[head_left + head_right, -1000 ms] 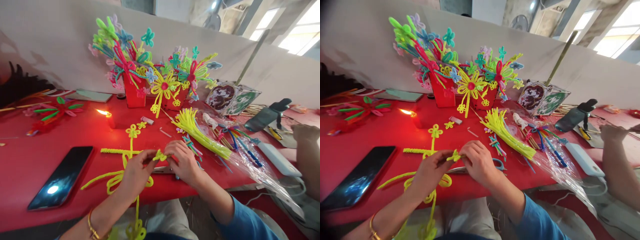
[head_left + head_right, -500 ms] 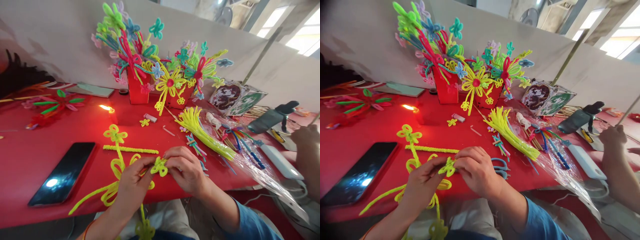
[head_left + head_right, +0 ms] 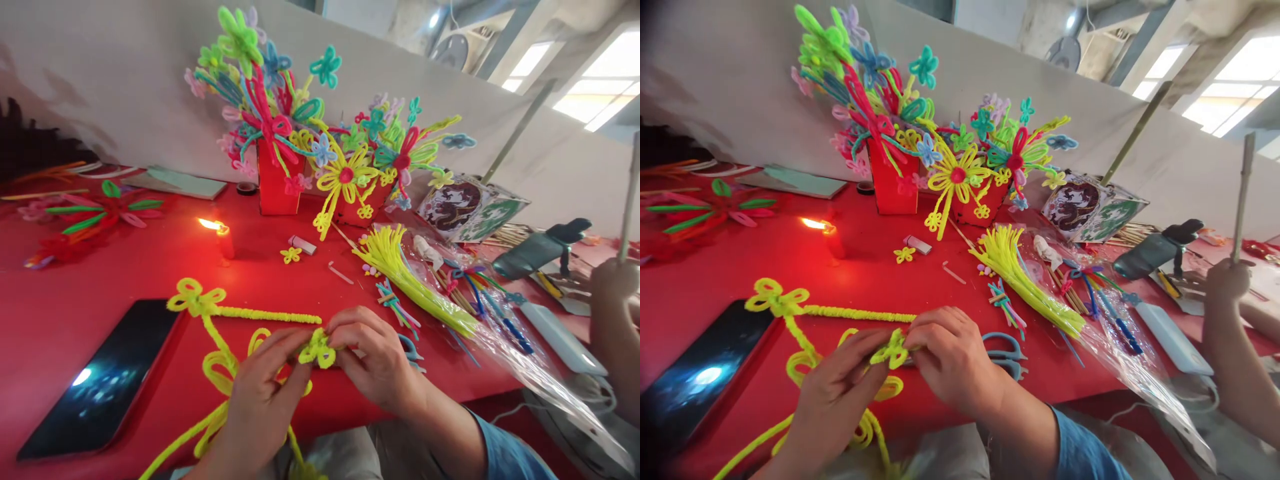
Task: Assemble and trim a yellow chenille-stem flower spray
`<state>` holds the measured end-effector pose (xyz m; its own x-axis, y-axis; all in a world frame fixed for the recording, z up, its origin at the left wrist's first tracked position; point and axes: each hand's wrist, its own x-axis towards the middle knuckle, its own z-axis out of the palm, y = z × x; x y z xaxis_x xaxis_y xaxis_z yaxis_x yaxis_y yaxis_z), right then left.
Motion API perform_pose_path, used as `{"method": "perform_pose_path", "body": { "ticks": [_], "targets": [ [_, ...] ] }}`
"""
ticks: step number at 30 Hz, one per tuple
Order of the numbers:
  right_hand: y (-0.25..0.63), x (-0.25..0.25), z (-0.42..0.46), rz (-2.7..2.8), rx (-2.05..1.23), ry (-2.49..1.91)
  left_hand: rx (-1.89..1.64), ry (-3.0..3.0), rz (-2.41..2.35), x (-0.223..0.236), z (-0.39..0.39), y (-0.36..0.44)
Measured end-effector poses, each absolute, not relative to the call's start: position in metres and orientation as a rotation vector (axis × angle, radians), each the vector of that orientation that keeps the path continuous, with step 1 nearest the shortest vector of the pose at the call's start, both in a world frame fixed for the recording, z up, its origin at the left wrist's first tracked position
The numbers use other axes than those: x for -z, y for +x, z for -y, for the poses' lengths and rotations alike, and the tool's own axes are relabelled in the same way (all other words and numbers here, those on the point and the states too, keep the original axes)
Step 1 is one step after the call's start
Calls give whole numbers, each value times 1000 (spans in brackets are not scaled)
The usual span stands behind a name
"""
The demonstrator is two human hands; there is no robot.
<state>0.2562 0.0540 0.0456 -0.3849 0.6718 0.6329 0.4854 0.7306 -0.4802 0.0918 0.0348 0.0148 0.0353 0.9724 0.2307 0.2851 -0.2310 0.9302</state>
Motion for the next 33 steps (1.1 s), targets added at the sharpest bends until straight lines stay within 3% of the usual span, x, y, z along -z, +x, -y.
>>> {"method": "perform_pose_path", "body": {
  "ticks": [10,16,19,24,33],
  "targets": [
    [261,-61,-67,2228,-536,-795,-1340,1438,-1377,5,-35,84],
    [291,-31,-141,2324,-110,-1788,-1384,1489,-1337,7,-35,81],
    [297,-9,-165,2389,-60,-1935,-1453,1568,-1367,4,-36,80],
    [289,-3,-166,2410,-15,-1902,-1476,1634,-1390,4,-36,77],
    [204,-60,-185,2485,-8,-1401,-1517,1532,-1368,7,-38,77]
  ]
}}
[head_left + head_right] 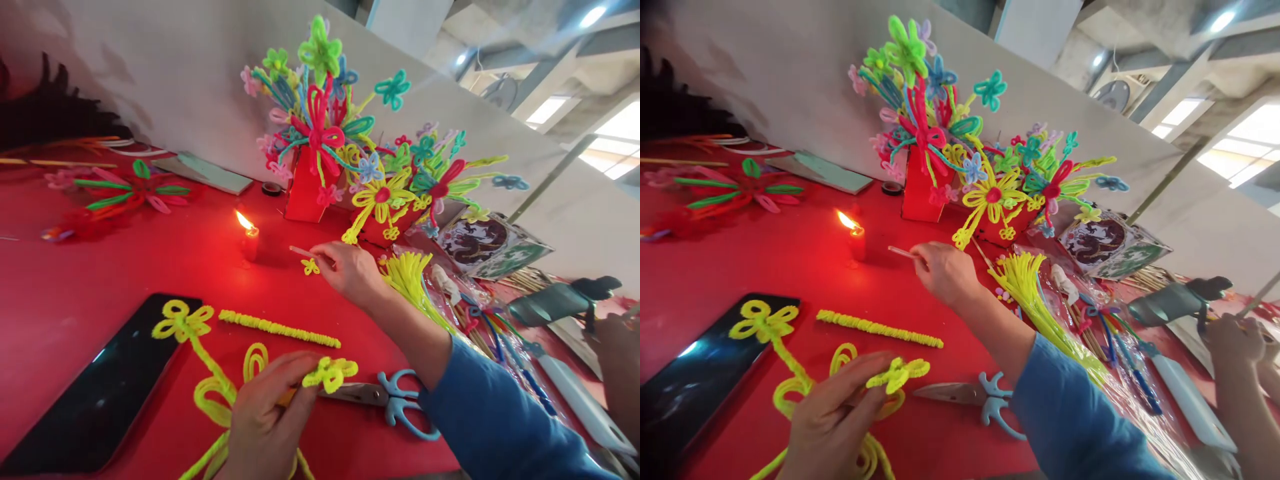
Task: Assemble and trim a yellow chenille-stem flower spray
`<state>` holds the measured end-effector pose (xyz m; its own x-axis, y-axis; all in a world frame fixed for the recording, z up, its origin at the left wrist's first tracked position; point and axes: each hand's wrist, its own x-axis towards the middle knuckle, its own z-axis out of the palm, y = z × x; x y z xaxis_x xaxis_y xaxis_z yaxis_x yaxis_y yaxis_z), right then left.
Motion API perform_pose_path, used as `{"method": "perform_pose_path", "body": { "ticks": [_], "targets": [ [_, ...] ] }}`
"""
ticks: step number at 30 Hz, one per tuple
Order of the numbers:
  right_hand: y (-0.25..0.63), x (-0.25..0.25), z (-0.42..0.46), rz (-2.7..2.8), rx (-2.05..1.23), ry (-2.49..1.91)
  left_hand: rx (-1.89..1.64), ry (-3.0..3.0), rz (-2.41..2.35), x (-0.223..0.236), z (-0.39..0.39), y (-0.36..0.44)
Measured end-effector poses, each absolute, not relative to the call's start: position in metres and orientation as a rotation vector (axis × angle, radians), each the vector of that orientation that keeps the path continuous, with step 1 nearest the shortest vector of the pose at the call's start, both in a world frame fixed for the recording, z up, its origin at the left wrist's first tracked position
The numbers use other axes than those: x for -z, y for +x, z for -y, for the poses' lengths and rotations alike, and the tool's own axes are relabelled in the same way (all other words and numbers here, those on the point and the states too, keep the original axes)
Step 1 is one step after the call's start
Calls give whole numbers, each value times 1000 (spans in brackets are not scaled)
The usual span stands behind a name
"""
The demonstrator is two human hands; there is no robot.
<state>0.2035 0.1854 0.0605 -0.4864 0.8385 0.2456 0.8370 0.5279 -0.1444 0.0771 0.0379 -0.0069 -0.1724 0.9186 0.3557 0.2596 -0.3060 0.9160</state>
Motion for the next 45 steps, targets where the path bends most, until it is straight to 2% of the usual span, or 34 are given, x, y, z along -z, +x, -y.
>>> {"method": "perform_pose_path", "body": {
  "ticks": [10,20,45],
  "targets": [
    [133,-60,-228,2551,141,-1349,-1610,1470,-1266,5,-39,80],
    [131,-39,-227,2420,32,-1439,-1579,1433,-1246,6,-37,80],
    [129,-41,-229,2390,46,-1449,-1630,1436,-1282,-3,-41,80]
  ]
}}
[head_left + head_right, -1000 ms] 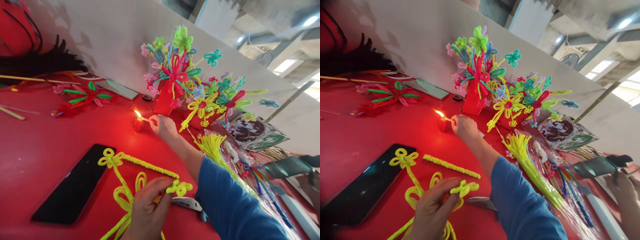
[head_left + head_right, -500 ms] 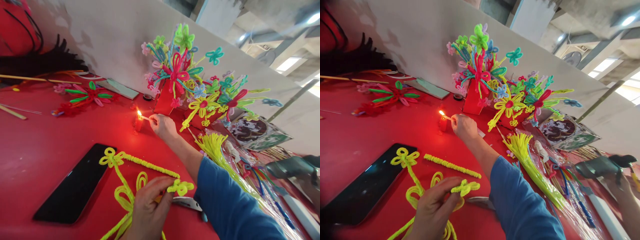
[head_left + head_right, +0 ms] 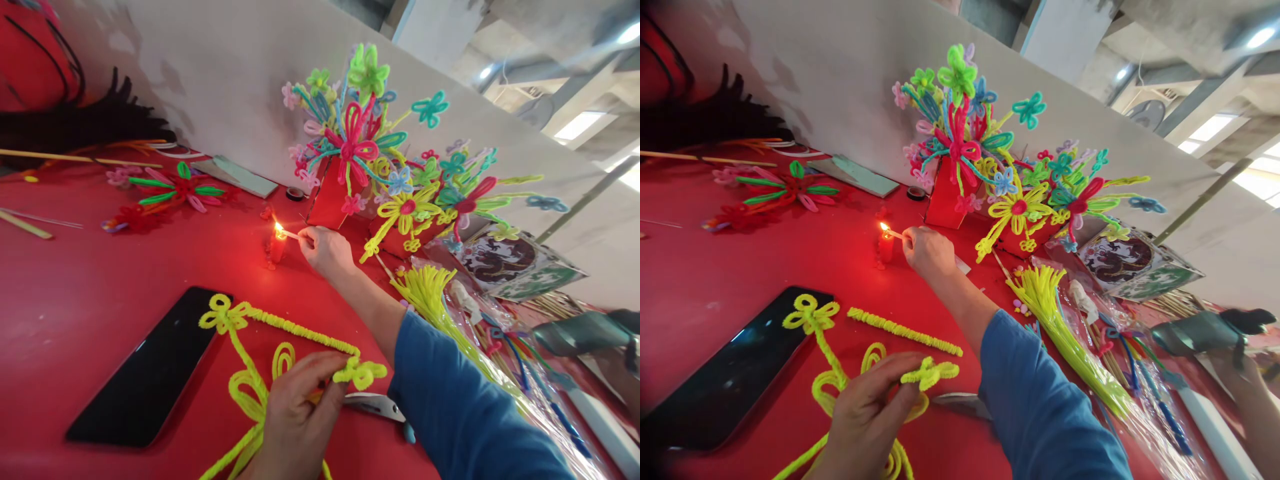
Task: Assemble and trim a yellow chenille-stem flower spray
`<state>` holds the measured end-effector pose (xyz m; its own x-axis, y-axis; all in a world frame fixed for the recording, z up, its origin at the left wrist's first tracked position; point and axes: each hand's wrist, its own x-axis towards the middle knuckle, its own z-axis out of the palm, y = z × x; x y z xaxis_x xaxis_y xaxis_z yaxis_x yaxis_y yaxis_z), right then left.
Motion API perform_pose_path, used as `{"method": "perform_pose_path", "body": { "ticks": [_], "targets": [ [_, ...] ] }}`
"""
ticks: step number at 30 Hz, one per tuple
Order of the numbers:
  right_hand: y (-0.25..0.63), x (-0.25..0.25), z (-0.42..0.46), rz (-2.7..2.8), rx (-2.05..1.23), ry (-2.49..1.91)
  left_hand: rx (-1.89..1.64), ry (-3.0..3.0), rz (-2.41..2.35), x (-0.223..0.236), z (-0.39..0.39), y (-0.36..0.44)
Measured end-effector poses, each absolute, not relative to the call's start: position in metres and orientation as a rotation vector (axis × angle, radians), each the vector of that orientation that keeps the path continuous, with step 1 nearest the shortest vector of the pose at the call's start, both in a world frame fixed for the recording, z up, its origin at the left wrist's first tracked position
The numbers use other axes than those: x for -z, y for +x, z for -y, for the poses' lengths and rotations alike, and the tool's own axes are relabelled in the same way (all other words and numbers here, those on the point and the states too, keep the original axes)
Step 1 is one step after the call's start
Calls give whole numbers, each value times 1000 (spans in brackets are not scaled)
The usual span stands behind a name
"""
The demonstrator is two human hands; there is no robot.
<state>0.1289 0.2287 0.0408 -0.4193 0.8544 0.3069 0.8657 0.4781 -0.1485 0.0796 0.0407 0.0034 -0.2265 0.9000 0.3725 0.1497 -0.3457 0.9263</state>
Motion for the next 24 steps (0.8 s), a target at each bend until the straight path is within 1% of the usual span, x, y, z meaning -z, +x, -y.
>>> {"method": "perform_pose_path", "body": {
  "ticks": [24],
  "targets": [
    [127,-41,-229,2398,49,-1449,-1587,1412,-1295,0,-40,80]
  ]
}}
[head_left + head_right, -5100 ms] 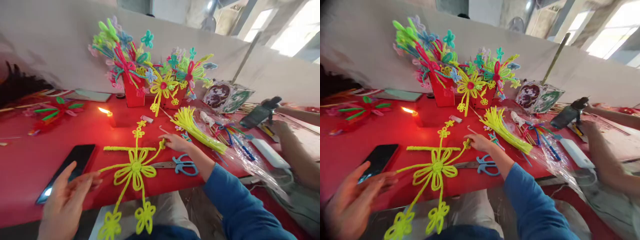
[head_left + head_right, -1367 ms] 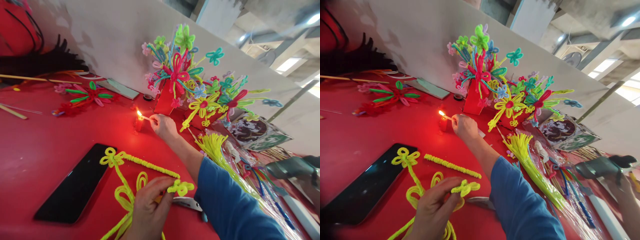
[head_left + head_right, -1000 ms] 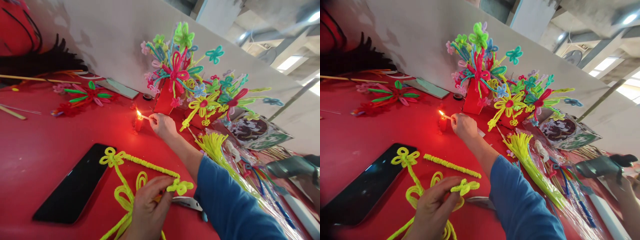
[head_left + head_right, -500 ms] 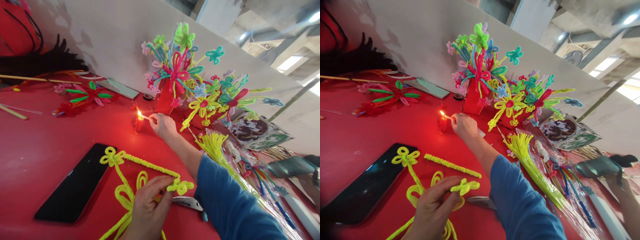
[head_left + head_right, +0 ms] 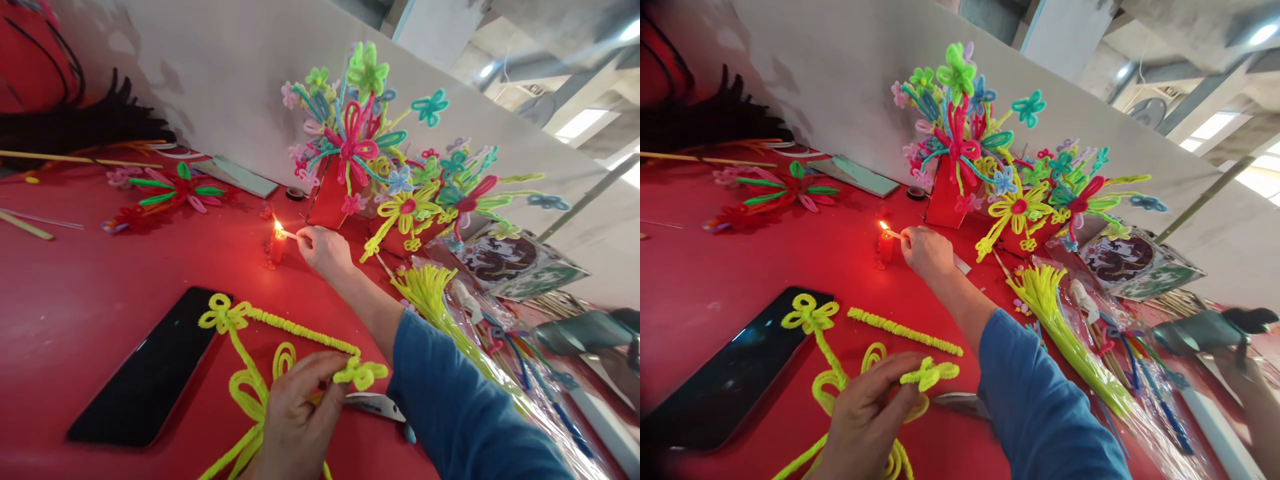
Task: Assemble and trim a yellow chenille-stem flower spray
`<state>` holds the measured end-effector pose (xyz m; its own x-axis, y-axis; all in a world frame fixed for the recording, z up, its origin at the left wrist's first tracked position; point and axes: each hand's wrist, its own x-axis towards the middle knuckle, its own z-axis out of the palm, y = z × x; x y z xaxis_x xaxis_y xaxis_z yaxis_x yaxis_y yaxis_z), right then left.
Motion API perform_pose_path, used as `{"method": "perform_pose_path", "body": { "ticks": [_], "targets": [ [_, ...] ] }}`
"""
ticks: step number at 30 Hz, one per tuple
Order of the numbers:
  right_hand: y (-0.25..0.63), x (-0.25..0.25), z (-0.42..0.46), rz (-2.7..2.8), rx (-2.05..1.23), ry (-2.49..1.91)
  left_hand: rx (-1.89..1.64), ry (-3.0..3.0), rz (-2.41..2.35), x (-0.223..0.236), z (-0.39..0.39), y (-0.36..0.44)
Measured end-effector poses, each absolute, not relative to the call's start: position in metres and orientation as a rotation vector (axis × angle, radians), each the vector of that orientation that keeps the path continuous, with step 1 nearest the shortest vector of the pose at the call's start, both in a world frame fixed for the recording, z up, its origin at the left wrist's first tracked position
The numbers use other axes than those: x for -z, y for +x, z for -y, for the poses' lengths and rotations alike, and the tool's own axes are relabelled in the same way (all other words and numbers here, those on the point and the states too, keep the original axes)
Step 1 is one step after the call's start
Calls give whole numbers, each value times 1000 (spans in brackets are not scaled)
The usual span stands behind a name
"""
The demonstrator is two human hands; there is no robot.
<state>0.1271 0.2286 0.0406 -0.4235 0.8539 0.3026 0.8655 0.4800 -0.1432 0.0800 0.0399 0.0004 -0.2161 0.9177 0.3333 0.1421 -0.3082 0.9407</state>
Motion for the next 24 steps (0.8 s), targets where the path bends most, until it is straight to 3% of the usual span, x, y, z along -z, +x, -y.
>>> {"method": "perform_pose_path", "body": {
  "ticks": [7,15,24],
  "targets": [
    [126,-38,-232,2337,-85,-1405,-1599,1416,-1295,-2,-40,80],
    [187,-68,-192,2094,-890,-1107,-1490,1387,-1330,0,-39,76],
    [272,-109,-100,2364,-693,-907,-1474,1712,-1421,3,-39,73]
  ]
}}
